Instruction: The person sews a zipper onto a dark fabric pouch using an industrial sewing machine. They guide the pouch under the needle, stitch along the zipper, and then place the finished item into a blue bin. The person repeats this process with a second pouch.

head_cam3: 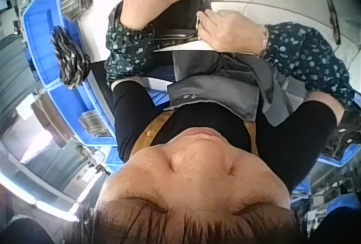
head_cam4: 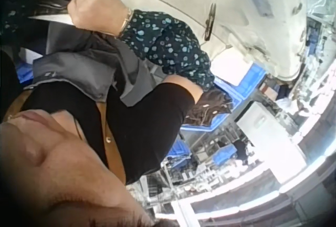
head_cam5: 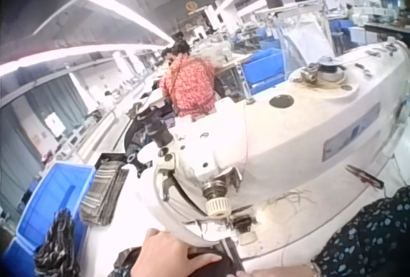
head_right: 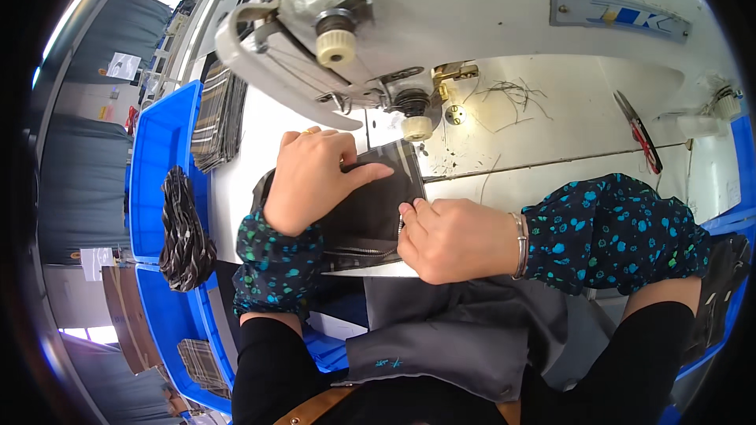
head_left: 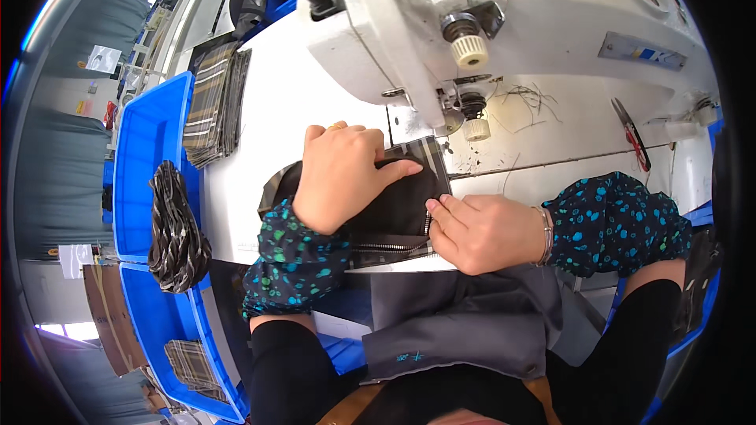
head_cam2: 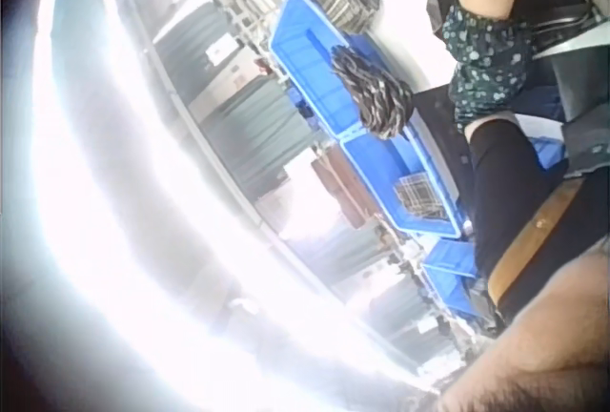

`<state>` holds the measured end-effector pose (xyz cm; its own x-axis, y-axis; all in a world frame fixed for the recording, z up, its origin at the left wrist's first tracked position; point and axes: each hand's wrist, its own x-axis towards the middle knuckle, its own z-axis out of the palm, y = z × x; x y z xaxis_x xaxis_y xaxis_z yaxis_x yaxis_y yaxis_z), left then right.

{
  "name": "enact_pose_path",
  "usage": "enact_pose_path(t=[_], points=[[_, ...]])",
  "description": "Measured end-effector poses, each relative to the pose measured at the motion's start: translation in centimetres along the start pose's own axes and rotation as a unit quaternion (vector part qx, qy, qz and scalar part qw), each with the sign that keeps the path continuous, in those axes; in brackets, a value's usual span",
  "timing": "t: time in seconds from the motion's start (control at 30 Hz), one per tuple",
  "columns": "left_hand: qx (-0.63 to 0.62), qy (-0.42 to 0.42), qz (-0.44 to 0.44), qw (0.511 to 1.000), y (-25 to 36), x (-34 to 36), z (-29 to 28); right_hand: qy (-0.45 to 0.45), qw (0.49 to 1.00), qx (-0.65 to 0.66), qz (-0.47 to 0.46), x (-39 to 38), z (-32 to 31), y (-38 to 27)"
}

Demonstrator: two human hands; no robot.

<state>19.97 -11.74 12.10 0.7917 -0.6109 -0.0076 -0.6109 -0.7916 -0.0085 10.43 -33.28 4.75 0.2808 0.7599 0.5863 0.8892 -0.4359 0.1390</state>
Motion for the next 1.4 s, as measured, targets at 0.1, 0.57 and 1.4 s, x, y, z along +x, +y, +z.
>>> enact_pose_path(t=[0.1,0.57,1.4], points=[[-0.037,-0.077,-0.003,0.996,-0.2,0.8,-0.7,-0.006,1.0,-0.007,-0.002,0.0,-0.1,-0.1],[-0.288,-0.088,0.024,0.953,-0.8,3.2,3.3,-0.012,0.999,-0.036,-0.028,0.2,-0.5,0.0],[-0.221,0.043,-0.044,0.973,0.6,2.4,3.7,-0.06,0.987,-0.07,0.128,0.0,0.0,0.6]])
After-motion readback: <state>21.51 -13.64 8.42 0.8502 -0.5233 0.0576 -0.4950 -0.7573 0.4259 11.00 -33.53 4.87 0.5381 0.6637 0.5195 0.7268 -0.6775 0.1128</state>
